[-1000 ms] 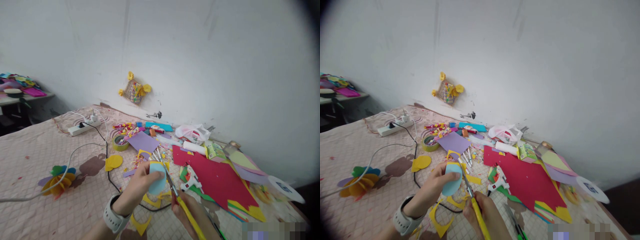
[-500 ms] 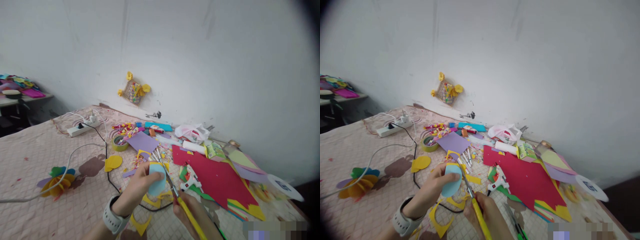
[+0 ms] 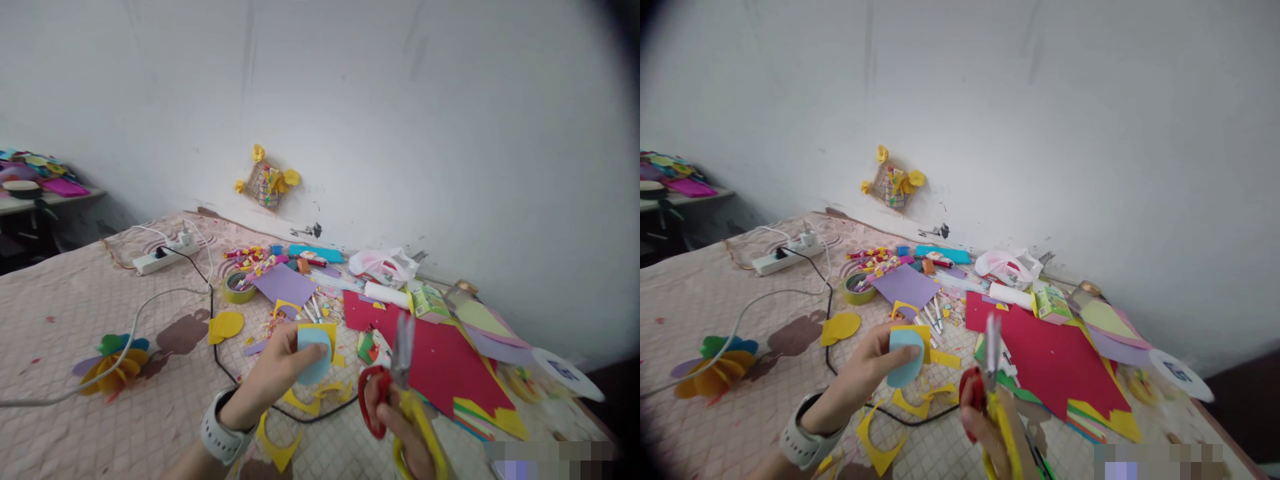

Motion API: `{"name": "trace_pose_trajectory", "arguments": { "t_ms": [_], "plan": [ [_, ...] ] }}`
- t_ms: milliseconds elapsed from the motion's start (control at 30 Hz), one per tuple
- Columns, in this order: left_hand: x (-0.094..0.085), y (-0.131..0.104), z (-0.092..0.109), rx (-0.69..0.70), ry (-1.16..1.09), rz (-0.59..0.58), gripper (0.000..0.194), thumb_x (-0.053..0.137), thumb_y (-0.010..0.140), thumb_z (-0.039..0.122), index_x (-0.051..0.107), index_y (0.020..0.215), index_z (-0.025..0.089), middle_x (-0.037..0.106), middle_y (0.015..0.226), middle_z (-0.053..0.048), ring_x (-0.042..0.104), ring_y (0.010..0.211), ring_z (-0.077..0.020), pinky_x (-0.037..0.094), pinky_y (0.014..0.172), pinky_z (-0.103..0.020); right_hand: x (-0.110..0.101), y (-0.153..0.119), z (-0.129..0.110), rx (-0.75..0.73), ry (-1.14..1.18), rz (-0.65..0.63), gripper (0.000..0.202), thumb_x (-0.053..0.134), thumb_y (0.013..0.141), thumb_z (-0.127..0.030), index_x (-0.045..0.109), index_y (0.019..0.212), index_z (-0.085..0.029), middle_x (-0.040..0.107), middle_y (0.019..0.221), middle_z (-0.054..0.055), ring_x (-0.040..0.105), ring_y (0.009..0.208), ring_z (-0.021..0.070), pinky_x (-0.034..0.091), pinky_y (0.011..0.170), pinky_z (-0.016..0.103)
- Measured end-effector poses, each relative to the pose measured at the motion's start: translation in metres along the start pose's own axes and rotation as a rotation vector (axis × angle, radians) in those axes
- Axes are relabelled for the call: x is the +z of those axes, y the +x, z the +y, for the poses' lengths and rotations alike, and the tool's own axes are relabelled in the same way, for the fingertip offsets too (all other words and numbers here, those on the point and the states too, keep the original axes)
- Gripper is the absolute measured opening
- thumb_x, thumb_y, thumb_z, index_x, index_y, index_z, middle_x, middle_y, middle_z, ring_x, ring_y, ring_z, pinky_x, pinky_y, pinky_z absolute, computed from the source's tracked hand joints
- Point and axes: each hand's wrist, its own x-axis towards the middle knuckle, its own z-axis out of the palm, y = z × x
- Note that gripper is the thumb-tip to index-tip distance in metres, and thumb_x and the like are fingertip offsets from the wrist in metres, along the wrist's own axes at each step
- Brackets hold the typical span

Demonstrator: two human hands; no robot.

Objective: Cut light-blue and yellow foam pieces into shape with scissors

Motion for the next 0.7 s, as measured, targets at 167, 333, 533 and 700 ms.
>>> {"name": "trace_pose_trajectory", "arguments": {
  "t_ms": [167, 333, 533, 700],
  "plan": [
    [0.004, -0.003, 0.001, 0.051, 0.241, -0.193, 0.012, 0.060, 0.075, 0.025, 0.062, 0.072, 0.013, 0.057, 0.066, 0.000, 0.048, 0.059, -0.0118, 0.039, 0.055, -0.021, 0.013, 0.044, -0.047, -0.111, -0.061, 0.069, 0.025, 0.066, 0.071, -0.026, 0.044, 0.083, -0.024, 0.058, 0.090, 0.003, 0.056, 0.079, 0.0200, 0.046, 0.072, 0.033],
    [0.003, -0.003, 0.001, 0.106, 0.378, -0.236, 0.013, 0.057, 0.077, 0.024, 0.063, 0.070, 0.014, 0.055, 0.063, 0.001, 0.046, 0.059, -0.0112, 0.037, 0.056, -0.020, 0.027, 0.059, -0.061, -0.070, -0.167, -0.081, 0.014, 0.060, 0.069, -0.019, 0.049, 0.078, -0.021, 0.050, 0.070, -0.003, 0.052, 0.063, 0.0153, 0.045, 0.059, 0.027],
    [-0.003, -0.001, -0.002, 0.030, 0.375, -0.257, 0.012, 0.058, 0.076, 0.024, 0.063, 0.073, 0.015, 0.058, 0.066, 0.000, 0.050, 0.059, -0.0122, 0.039, 0.056, -0.020, 0.025, 0.053, -0.053, -0.034, -0.048, -0.049, 0.014, 0.062, 0.071, -0.022, 0.053, 0.081, -0.020, 0.053, 0.078, 0.000, 0.054, 0.075, 0.0182, 0.047, 0.067, 0.029],
    [-0.002, 0.001, 0.000, 0.080, 0.297, -0.268, 0.018, 0.059, 0.078, 0.030, 0.063, 0.070, 0.014, 0.055, 0.064, 0.000, 0.045, 0.057, -0.0109, 0.038, 0.053, -0.020, 0.028, 0.055, -0.049, -0.043, -0.051, -0.050, 0.013, 0.061, 0.074, -0.023, 0.049, 0.080, -0.021, 0.047, 0.072, -0.003, 0.049, 0.066, 0.0146, 0.044, 0.058, 0.024]
  ]
}}
